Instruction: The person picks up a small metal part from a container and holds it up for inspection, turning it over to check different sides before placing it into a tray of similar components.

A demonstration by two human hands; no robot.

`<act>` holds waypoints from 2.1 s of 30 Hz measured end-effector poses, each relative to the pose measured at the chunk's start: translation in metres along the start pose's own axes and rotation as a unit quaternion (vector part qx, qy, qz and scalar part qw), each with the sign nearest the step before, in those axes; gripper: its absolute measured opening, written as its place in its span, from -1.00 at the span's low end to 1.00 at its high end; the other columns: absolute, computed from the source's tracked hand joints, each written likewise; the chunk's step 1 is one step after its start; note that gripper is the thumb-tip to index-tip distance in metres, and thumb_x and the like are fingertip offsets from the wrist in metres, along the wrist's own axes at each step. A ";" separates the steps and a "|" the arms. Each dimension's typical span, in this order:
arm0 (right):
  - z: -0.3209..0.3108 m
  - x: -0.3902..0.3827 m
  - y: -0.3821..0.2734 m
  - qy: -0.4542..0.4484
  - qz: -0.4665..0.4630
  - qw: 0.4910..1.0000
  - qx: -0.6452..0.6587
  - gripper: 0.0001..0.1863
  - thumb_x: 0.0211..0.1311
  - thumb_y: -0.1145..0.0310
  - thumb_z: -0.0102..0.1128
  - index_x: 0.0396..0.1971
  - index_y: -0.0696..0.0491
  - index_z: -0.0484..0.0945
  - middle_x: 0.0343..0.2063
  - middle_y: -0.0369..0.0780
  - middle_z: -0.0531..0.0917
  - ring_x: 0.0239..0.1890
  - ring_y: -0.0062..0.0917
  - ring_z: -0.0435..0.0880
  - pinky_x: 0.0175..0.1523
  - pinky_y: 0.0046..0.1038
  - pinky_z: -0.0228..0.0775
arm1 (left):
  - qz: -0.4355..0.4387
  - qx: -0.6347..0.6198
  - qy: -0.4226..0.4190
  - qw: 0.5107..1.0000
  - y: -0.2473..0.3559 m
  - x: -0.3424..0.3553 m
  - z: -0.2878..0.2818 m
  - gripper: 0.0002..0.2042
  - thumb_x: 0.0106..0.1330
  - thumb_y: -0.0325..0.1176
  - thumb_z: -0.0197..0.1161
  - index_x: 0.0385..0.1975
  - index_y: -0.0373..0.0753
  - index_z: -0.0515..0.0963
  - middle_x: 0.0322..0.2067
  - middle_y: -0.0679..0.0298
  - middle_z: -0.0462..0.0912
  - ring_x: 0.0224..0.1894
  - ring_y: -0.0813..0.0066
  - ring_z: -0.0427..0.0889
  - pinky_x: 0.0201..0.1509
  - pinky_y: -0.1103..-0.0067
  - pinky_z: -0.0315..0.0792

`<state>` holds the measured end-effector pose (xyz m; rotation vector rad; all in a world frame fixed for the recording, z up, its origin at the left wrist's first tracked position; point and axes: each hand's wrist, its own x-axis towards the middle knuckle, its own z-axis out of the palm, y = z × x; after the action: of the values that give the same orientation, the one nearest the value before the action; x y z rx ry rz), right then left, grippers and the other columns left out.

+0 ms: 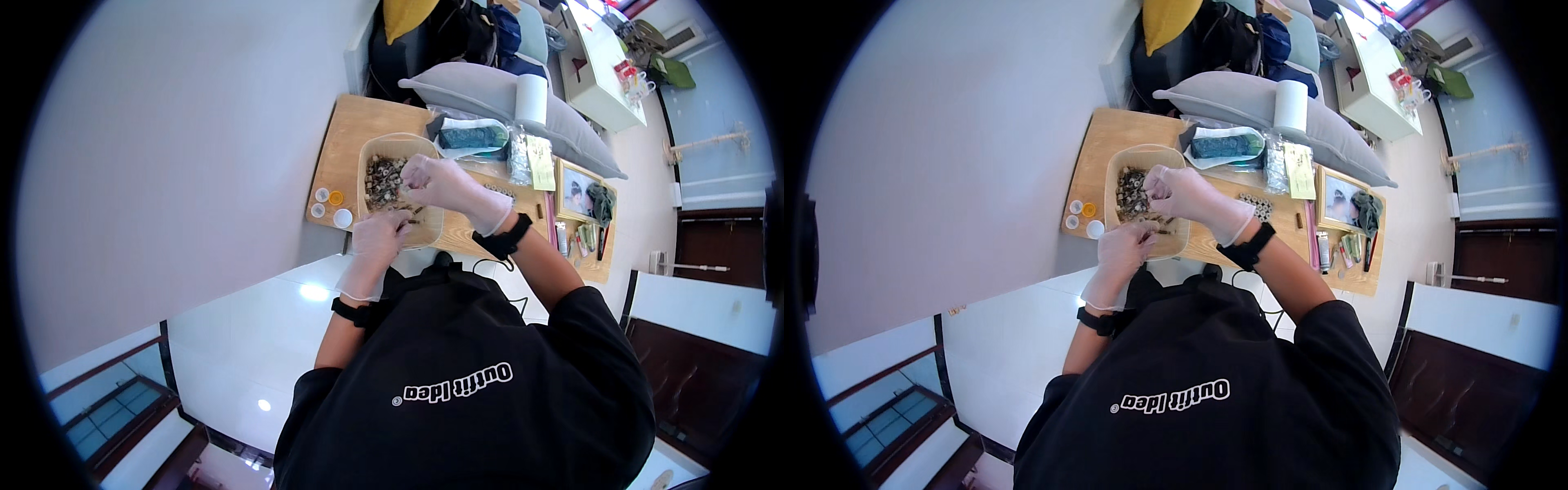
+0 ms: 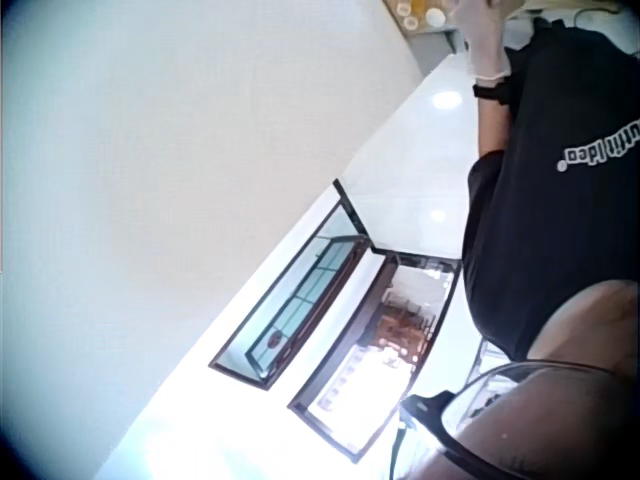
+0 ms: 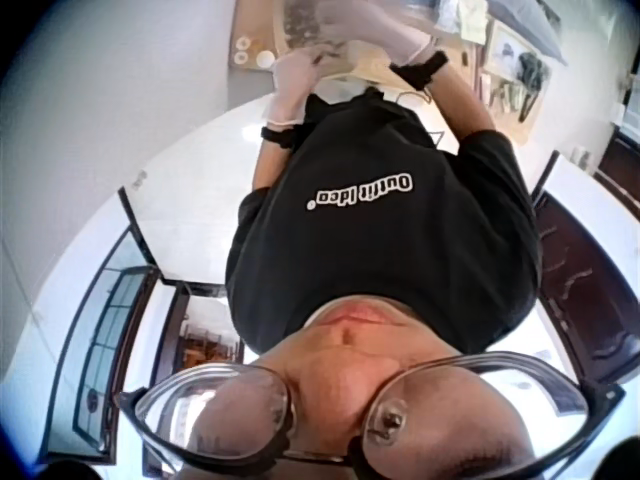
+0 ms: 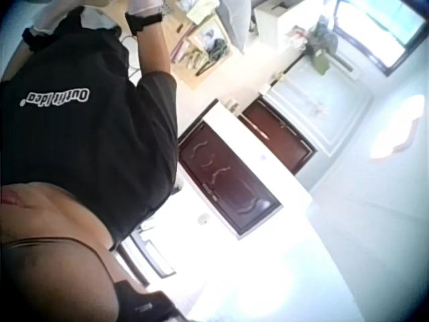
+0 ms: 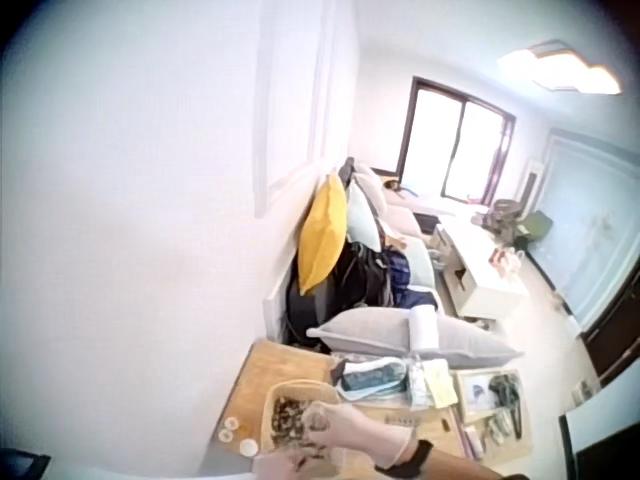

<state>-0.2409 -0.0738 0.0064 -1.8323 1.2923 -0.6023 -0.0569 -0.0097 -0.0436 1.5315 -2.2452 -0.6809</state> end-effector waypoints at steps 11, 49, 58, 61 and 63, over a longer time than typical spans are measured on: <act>-0.092 -0.137 0.054 0.276 0.095 0.937 0.191 -0.80 0.21 0.47 0.16 -0.19 0.10 0.67 -0.39 -0.34 0.60 -0.36 -0.67 0.54 -0.20 -0.59 0.40 | -0.012 0.029 0.001 1.000 -0.003 0.002 0.009 -0.82 0.17 -0.14 0.28 -0.26 0.07 0.67 -0.50 0.30 0.68 -0.36 0.24 0.67 -0.19 0.39 0.47; -0.021 -0.189 0.163 0.290 0.248 0.916 -0.120 -0.79 0.04 0.31 0.38 -0.35 0.11 0.67 -0.42 -0.11 0.66 -0.36 -0.33 0.69 -0.23 -0.38 0.52 | -0.013 0.018 -0.026 0.999 -0.003 0.003 0.008 -0.82 0.17 -0.18 0.31 -0.24 0.04 0.67 -0.45 0.32 0.69 -0.37 0.27 0.66 -0.19 0.43 0.47; -0.017 -0.183 0.171 0.316 0.250 0.907 -0.124 -0.76 -0.02 0.27 0.42 -0.38 0.10 0.68 -0.43 -0.12 0.66 -0.38 -0.31 0.68 -0.24 -0.37 0.51 | 0.001 0.027 -0.017 0.999 -0.005 0.003 0.010 -0.82 0.19 -0.15 0.29 -0.24 0.05 0.67 -0.44 0.34 0.70 -0.36 0.29 0.66 -0.19 0.43 0.46; -0.018 -0.184 0.171 0.318 0.253 0.904 -0.130 -0.76 -0.02 0.27 0.43 -0.39 0.10 0.68 -0.44 -0.13 0.67 -0.38 -0.32 0.68 -0.24 -0.37 0.51 | -0.003 0.031 -0.018 0.999 -0.003 0.003 0.008 -0.82 0.19 -0.16 0.29 -0.24 0.04 0.67 -0.44 0.34 0.70 -0.36 0.29 0.66 -0.18 0.43 0.46; -0.021 -0.182 0.169 0.315 0.241 0.907 -0.140 -0.76 -0.03 0.27 0.43 -0.40 0.09 0.68 -0.44 -0.13 0.67 -0.39 -0.34 0.67 -0.24 -0.38 0.51 | -0.007 0.024 -0.017 1.000 -0.003 0.002 0.007 -0.82 0.19 -0.16 0.28 -0.25 0.04 0.66 -0.44 0.34 0.70 -0.36 0.29 0.66 -0.18 0.42 0.46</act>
<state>-0.4161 0.0613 -0.1086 -1.4732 2.2795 -0.7924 -0.0590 -0.0114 -0.0513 1.5707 -2.2939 -0.6664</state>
